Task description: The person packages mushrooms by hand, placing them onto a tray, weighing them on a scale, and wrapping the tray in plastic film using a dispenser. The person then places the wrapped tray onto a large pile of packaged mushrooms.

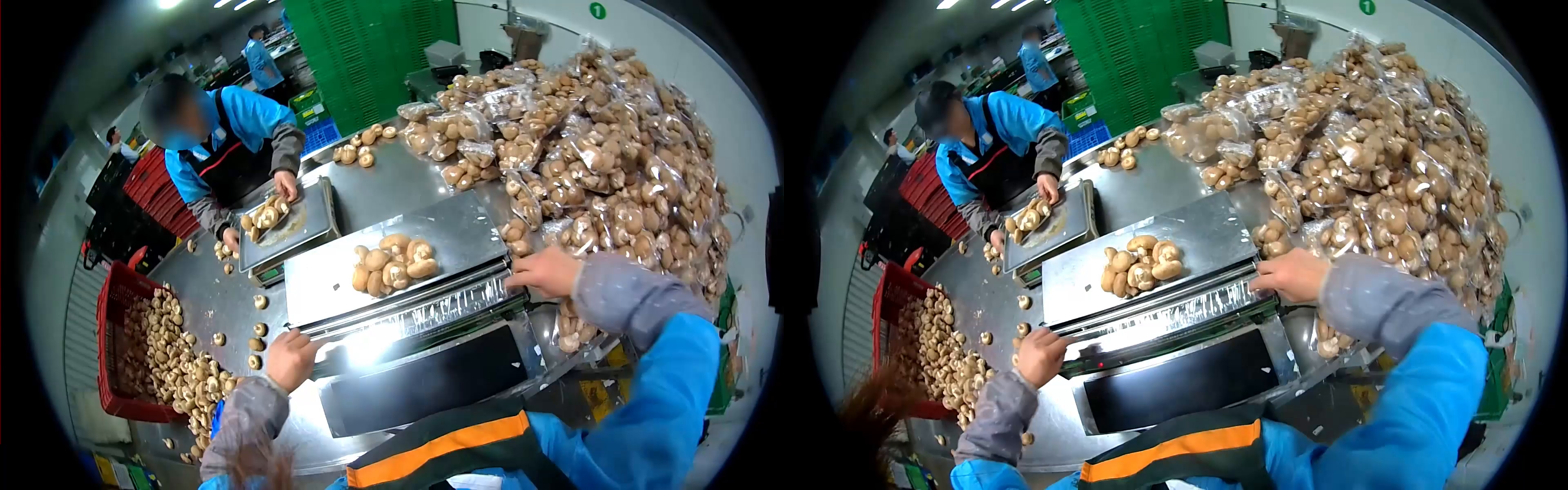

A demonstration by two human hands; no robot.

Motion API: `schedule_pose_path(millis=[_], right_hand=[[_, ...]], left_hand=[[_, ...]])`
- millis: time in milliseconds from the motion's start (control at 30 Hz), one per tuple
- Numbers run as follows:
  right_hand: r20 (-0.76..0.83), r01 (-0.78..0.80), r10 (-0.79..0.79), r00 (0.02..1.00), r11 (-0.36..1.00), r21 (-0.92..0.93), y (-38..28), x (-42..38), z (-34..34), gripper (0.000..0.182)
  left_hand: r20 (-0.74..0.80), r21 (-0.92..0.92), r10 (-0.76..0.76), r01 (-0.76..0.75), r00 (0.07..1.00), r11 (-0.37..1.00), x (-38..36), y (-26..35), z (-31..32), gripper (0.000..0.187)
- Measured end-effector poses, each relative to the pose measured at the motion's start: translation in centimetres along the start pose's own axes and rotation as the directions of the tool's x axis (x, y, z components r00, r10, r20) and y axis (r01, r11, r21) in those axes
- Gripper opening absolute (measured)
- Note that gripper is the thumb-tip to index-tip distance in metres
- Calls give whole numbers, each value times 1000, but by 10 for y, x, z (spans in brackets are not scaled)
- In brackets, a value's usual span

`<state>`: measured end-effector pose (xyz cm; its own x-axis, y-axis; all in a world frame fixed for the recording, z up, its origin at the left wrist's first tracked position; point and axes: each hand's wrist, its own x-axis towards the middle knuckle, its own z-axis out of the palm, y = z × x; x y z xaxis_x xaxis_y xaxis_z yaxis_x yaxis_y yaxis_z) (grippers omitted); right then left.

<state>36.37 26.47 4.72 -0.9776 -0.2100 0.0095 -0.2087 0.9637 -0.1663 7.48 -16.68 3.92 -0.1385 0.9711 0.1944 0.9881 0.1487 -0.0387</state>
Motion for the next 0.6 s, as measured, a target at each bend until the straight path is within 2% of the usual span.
schedule_pose_path(millis=[33, 100, 133, 167, 200, 233, 267, 300, 333, 367, 400, 433, 500, 533, 567, 600], right_hand=[[-69, 68, -66, 995, 997, 32, 1, 7, 16, 41], [-196, 140, -131, 972, 990, 33, 4, 26, 50, 41], [-206, 95, -87, 975, 995, 30, -2, 34, 53, 38], [-271, 71, -41, 962, 992, 100, -7, 39, 56, 25], [-301, 20, 36, 953, 984, 179, -9, 41, 59, 19], [-319, -17, 106, 942, 963, 270, -12, 45, 67, 13], [-332, -41, 180, 926, 921, 387, -12, 45, 72, 6], [-325, -25, 182, 928, 900, 435, -4, 45, 79, 7], [-243, 3, 161, 956, 827, 561, -4, 38, 74, 7], [-173, 18, 131, 976, 745, 667, -3, 29, 64, 7], [10, -100, 169, 986, 532, 841, -8, 24, 39, 8], [197, -235, 156, 968, 282, 930, -16, 20, 9, 10], [127, -143, 107, 986, 166, 976, -14, 30, -46, 11], [54, -76, 179, 982, 117, 990, -10, 43, -71, 11], [-5, -12, 252, 968, 66, 998, -4, 64, -86, 12], [-155, 206, 363, 919, -106, 973, 6, 96, -83, 13]], left_hand=[[40, 10, 45, -45, 998, 999, 11, 7, 6, 33], [-30, -26, 157, -158, 987, 987, 25, 2, 46, 40], [-57, -21, 187, -189, 981, 982, 35, 3, 51, 40], [-76, -27, 204, -207, 976, 978, 42, 5, 57, 39], [-24, -27, 176, -177, 984, 984, 42, 5, 61, 38], [55, -97, 56, -51, 997, 994, 41, 13, 54, 15], [83, -283, -25, 48, 996, 958, 37, 12, 53, 15], [128, -456, -106, 153, 986, 877, 27, 10, 55, 16], [154, -588, -222, 270, 963, 763, 13, 8, 52, 21], [436, -698, -333, 548, 836, 461, -2, 3, 39, 24], [454, -807, -334, 540, 826, 239, -17, -5, 32, 24], [469, -868, -328, 496, 820, 1, -28, -12, 27, 24], [225, -940, -323, 117, 919, -322, -30, -22, 6, 24], [23, -905, -391, -147, 920, -399, -17, -30, 2, 24], [-160, -802, -479, -396, 863, -447, 5, -43, -2, 26], [-117, -801, -521, -391, 846, -454, 38, -52, -21, 21]])
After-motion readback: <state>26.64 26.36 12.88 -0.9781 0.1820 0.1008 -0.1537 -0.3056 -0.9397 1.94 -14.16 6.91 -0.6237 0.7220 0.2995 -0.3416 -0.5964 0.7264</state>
